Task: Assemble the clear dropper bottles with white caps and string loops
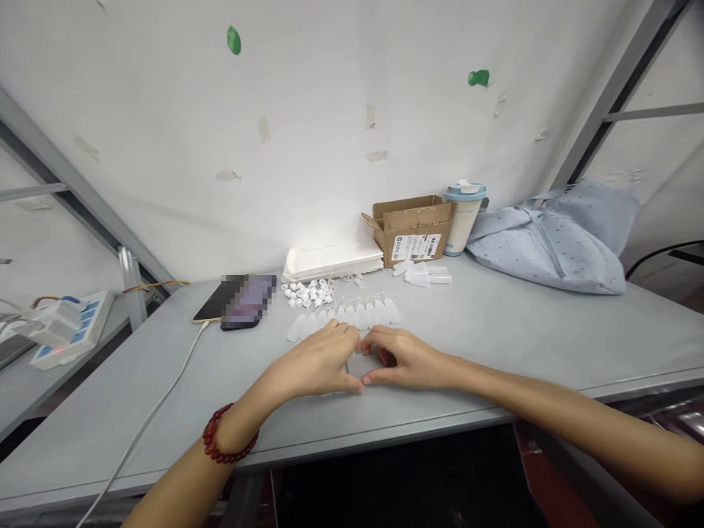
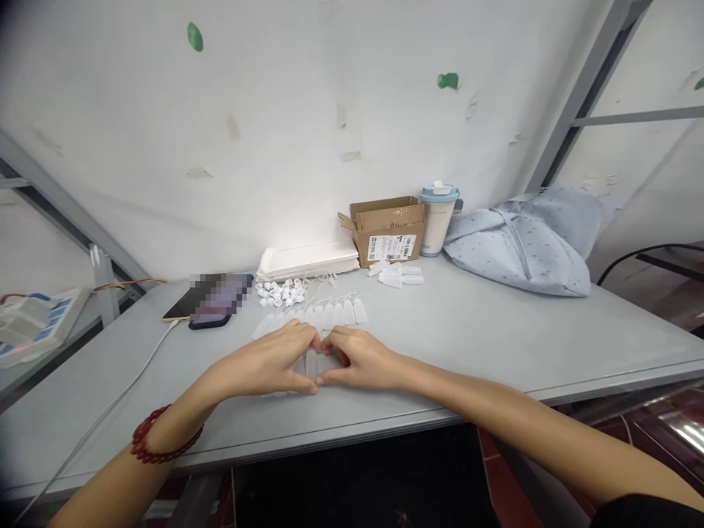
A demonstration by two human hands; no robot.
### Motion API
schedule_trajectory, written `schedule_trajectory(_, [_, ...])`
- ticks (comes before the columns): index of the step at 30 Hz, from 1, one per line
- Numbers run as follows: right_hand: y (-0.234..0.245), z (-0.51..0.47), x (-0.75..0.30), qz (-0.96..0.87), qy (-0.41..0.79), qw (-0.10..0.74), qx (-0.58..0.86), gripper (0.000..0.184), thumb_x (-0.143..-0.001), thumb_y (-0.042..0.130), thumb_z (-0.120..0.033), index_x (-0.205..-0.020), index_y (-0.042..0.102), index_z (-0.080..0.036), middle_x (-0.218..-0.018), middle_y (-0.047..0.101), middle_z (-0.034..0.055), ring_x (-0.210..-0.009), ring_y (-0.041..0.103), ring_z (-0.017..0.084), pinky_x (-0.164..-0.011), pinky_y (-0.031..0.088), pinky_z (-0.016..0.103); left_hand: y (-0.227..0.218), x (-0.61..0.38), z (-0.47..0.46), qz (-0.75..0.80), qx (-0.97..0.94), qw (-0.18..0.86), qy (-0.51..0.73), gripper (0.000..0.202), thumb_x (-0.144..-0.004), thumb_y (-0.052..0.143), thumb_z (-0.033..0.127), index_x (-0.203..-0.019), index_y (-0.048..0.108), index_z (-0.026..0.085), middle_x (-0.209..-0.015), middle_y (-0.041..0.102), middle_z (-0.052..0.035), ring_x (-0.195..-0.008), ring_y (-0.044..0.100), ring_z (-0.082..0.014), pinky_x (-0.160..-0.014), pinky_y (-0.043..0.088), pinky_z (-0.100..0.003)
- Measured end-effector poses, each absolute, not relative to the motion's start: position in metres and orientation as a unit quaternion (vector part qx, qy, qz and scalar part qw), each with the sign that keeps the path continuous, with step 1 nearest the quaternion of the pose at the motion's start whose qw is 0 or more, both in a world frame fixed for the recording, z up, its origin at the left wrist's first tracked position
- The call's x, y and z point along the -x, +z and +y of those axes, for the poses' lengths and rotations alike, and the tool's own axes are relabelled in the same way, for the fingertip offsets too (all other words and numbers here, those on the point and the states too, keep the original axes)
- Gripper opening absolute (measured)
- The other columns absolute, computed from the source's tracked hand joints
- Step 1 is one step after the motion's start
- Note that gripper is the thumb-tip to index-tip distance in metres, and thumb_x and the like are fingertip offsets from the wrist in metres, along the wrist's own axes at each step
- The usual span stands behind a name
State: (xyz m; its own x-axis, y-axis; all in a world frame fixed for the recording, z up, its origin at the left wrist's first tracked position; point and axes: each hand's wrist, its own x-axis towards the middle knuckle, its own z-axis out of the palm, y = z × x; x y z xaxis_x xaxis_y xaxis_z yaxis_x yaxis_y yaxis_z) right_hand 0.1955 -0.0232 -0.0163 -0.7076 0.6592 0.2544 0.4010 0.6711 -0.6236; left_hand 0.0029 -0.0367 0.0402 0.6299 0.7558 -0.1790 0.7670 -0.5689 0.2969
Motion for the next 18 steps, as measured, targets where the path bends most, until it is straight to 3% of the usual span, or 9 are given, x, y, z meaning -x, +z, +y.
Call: schedule_trajectory(18, [-0.0192, -0.0248, -0.1956, -0.893, 0.266, 0.206, 0.299, 0.04, -0.076, 0.067, -0.042, -0.102, 0.059, -0.014, -0.093, 0.055, 0.0055, -0.066, 0.049, 0.011, -0.061, 0.043, 0.025, 0.043, -0.0015, -0.0338, 0.448, -0.87, 0.2, -0.045, 0.04, -0.068, 0.069, 0.044, -0.095, 0.053, 0.019, -0.096, 0.056, -0.0034, -0.096, 0.048, -0.0237, -0.072, 0.038, -0.028])
